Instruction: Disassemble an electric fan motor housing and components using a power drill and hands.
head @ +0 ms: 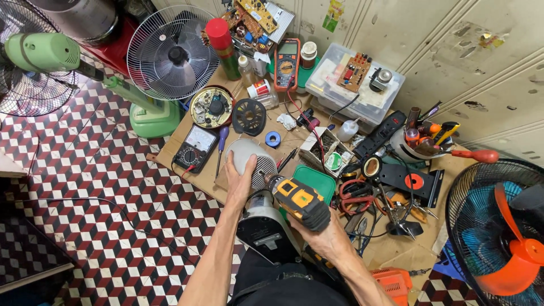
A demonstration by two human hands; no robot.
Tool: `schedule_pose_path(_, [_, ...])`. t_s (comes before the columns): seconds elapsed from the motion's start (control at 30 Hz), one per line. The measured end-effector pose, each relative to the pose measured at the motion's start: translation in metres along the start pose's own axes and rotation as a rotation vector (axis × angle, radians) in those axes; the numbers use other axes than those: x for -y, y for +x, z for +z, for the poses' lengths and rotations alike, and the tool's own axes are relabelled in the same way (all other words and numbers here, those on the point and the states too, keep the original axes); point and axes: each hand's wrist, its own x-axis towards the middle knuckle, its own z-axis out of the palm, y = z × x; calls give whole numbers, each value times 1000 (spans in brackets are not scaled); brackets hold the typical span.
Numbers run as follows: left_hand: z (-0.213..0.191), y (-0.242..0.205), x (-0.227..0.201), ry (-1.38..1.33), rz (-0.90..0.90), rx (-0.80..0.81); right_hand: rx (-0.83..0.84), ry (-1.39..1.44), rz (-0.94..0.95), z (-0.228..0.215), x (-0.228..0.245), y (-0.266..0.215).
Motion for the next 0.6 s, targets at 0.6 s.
schedule_pose_path(0.6, [-5,-11,-20,-36,-75,24,-26,96,-62,10,-9,-2])
